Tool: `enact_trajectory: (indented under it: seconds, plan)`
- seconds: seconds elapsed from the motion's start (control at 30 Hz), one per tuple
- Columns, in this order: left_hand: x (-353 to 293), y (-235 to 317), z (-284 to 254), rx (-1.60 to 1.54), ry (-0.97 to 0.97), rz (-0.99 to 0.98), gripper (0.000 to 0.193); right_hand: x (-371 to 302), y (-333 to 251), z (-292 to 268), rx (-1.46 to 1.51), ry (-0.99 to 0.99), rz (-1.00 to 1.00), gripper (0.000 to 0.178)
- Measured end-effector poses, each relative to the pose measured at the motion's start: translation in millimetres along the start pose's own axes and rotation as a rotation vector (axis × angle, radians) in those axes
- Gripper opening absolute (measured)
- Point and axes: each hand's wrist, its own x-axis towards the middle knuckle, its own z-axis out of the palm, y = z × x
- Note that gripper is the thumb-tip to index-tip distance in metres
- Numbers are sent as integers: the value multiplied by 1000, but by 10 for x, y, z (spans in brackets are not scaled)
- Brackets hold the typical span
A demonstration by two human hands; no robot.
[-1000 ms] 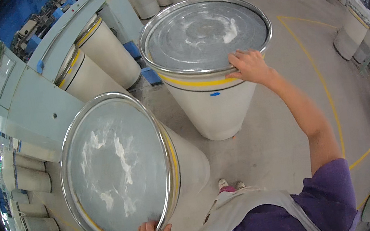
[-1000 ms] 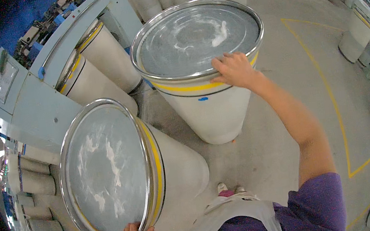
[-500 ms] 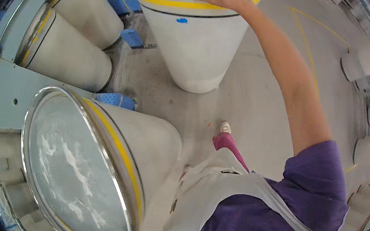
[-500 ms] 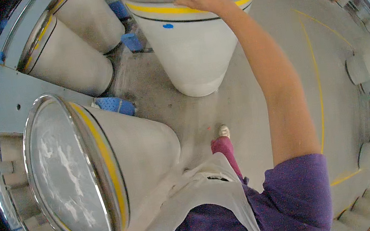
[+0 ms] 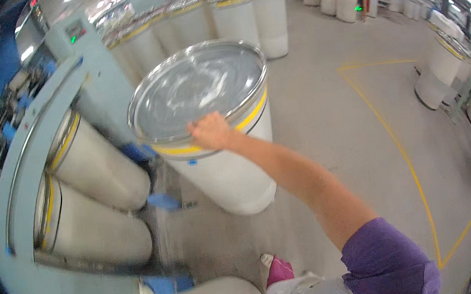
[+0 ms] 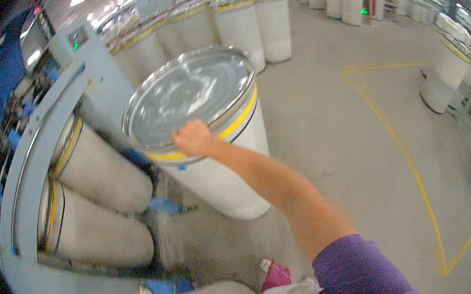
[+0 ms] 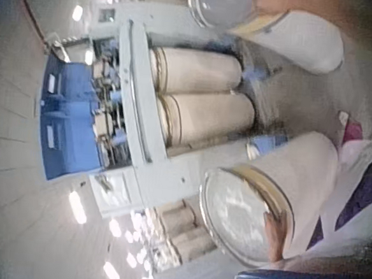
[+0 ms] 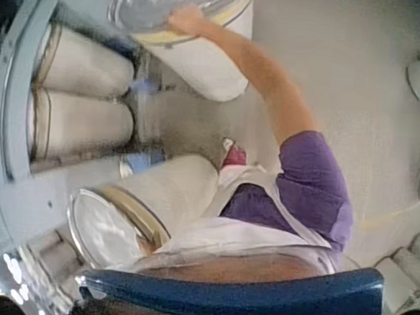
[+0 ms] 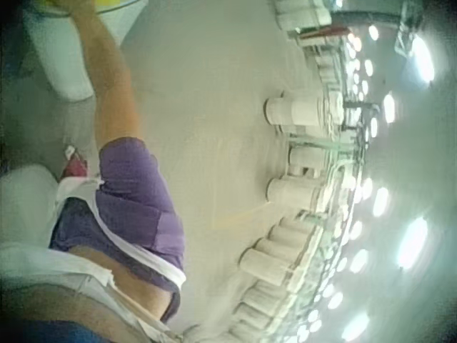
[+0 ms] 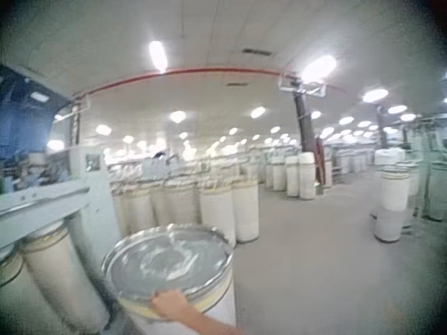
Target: The person operates a textile machine by using a long stick to guide cotton fibers, then removes a large cylindrical cotton bale from a container and places it into the machine. They adjust internal rollers and levers, feed cotton into the mechanism, and continue manipulating the machine's components.
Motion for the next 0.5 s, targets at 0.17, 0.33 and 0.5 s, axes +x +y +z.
enact_trajectory:
  seconds: [0.17,0.33,0.5]
  plan:
    - [884,90,258,20,86,-22,69,454,616,574,30,-13,-2,29]
    - [1569,633,271,-61,32,-466,51,904,1301,969,35,-15,67,37]
    - [2212,841,277,-78,283,-375,45,1312,2023,1439,126,1,85,37]
